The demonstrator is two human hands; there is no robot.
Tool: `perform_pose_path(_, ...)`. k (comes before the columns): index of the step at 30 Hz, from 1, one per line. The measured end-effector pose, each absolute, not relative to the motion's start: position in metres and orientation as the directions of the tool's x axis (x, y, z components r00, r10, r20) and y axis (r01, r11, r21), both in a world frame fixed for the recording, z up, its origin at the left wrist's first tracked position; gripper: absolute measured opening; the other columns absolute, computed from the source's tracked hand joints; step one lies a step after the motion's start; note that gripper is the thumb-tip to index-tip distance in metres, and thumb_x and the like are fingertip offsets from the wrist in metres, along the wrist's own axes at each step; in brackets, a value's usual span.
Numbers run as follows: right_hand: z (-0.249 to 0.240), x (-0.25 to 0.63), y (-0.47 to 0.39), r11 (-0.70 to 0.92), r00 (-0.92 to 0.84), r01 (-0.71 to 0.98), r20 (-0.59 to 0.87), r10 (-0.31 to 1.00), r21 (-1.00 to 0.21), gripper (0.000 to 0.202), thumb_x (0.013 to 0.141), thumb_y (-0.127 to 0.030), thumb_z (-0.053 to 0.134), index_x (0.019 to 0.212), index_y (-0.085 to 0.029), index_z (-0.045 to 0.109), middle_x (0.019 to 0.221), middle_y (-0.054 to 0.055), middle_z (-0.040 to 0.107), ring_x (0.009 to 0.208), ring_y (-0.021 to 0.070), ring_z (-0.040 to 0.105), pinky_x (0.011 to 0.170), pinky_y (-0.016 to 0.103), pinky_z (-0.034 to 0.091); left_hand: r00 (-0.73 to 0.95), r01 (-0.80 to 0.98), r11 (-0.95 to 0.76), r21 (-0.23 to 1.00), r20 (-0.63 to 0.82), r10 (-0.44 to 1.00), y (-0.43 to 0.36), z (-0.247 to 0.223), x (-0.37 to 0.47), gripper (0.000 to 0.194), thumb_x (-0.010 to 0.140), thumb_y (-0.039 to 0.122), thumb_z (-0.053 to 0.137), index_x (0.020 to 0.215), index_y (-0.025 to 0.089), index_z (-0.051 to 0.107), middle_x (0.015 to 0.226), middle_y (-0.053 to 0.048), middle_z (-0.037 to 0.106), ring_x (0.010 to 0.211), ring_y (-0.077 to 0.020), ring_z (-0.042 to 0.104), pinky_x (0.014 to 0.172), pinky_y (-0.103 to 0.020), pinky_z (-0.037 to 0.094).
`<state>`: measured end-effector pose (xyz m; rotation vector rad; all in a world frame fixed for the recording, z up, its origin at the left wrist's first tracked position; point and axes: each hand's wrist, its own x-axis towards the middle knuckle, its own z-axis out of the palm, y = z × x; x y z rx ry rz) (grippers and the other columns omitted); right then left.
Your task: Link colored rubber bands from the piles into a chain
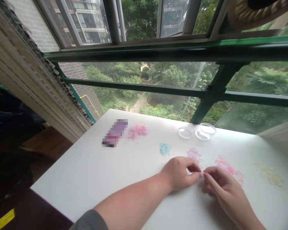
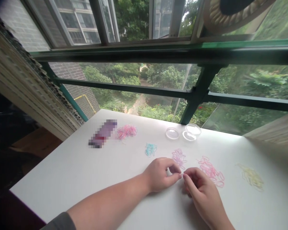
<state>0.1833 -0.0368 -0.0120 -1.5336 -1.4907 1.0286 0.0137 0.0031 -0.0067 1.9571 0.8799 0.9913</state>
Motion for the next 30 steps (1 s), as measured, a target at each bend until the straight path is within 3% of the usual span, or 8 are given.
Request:
perform_pose_path(10,-0.015,0.179,-0.039,0.018,-0.077,0.281,-0.004,0.997,-0.959,0.024,0.08,-0.043,0.056,0.082,-0.019,0.054,0.059,0.0,0.051,0.05,0.0127,0.049,0.045,0.023,0.043,0.445,0.215,-0.335,0.917,0.213,0.87,0.004,-0.002,0.013,0.014,0.075,0.024,0.058,0.082,0.015,0.066,0.077,-0.002,0.067,0.071,-0.0113,0.061,0.068,-0.021,0.047)
perform_pose_path(26,-0.015,0.176,-0.043,-0.008,-0.01,0.327,-0.012,1.0,-0.945,0.025,0.081,-0.045,0.053,0.08,-0.02,0.055,0.055,-0.001,0.05,0.049,0.0132,0.05,0.044,0.022,0.042,0.44,0.23,-0.298,0.926,0.174,0.881,0.004,-0.007,0.014,0.02,0.076,0.029,0.059,0.088,0.016,0.066,0.084,-0.004,0.07,0.074,-0.0119,0.062,0.068,-0.021,0.048)
perform_pose_path(30,-0.021,0.185,-0.039,0.043,-0.083,0.381,0.012,0.996,-0.924,0.024,0.082,-0.044,0.053,0.082,-0.02,0.054,0.056,0.0,0.052,0.048,0.0136,0.051,0.043,0.022,0.045,0.439,0.229,-0.28,0.932,0.158,0.885,0.004,-0.007,0.014,0.021,0.076,0.029,0.059,0.089,0.015,0.066,0.085,-0.004,0.07,0.075,-0.0126,0.063,0.068,-0.022,0.048)
